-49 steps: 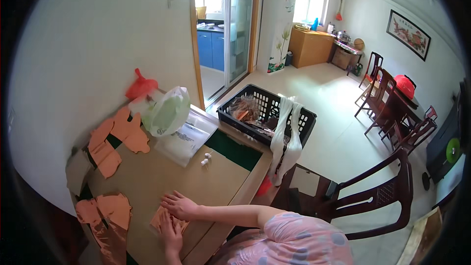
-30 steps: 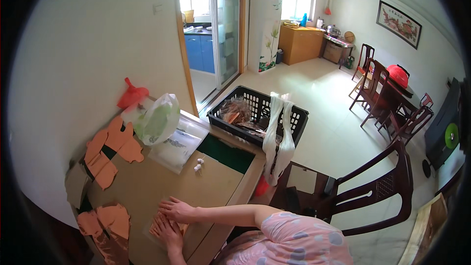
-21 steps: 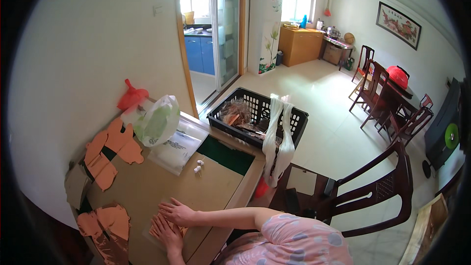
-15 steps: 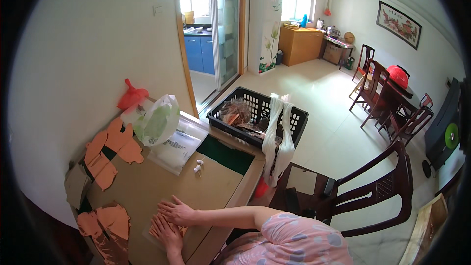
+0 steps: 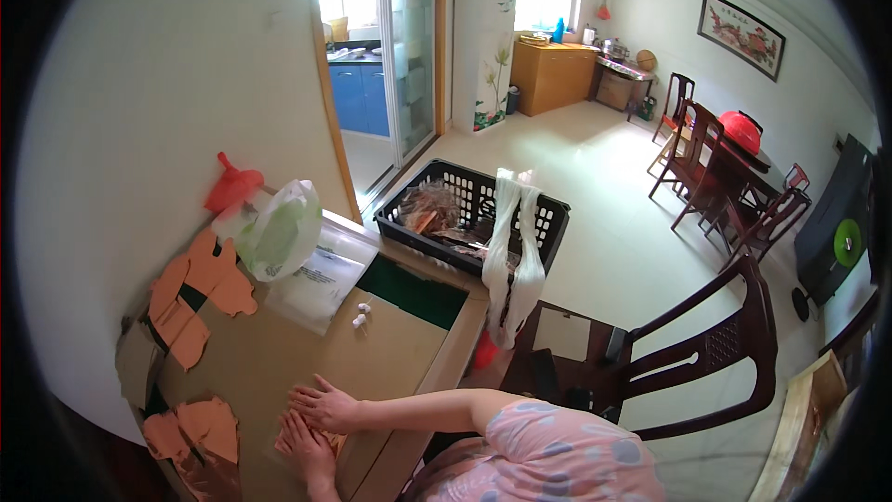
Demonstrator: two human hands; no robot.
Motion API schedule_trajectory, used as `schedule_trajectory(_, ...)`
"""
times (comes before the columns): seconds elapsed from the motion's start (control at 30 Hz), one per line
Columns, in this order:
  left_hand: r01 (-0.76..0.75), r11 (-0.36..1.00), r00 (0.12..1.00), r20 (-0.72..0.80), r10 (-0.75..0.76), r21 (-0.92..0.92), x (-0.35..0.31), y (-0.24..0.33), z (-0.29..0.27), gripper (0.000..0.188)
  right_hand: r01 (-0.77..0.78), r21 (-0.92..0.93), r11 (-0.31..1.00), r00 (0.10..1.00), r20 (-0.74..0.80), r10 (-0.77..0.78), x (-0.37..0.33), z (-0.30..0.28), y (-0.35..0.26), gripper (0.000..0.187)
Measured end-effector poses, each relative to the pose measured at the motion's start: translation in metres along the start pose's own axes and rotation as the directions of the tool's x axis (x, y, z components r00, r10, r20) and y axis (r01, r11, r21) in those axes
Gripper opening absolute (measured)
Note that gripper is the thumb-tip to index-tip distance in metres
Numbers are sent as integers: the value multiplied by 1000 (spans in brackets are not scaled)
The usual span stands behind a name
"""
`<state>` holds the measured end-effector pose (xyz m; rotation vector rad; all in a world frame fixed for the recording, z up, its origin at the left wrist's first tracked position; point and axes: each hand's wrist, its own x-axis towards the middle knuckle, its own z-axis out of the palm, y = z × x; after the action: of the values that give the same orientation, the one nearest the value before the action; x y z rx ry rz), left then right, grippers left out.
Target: Folding foil balloons and placing them into individual plastic packaging sleeves with cardboard backings.
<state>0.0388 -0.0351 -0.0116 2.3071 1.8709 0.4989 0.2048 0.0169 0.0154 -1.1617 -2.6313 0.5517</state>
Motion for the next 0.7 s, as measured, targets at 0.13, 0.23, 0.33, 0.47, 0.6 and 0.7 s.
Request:
schedule_trajectory(0.13,77,997,997,9,-77,-23,-8,6,-7,51,24,-92,996,999,34,-21,4,1,-6,48)
schedule_trajectory(0.23,19,981,996,88,-2,-195,9,16,-19,47,-101,507,856,982,-85,166,8,6,25,37)
schedule_trajectory(0.33,10,997,1000,-13,-10,72,-2,9,4,46,74,150,986,884,-468,5,-18,-26,36,45)
schedule_trajectory(0.47,1,1000,993,-120,2,30,-5,15,-1,50,-3,-52,999,967,-253,-11,-32,-34,50,53)
schedule_trajectory(0.6,13,999,994,-112,-10,30,-11,13,-3,51,78,-93,993,975,-199,-96,-28,-33,39,54)
schedule_trajectory(0.7,2,1000,995,-101,-2,1,-9,16,-9,51,95,-133,987,979,-167,-117,-29,-35,38,54)
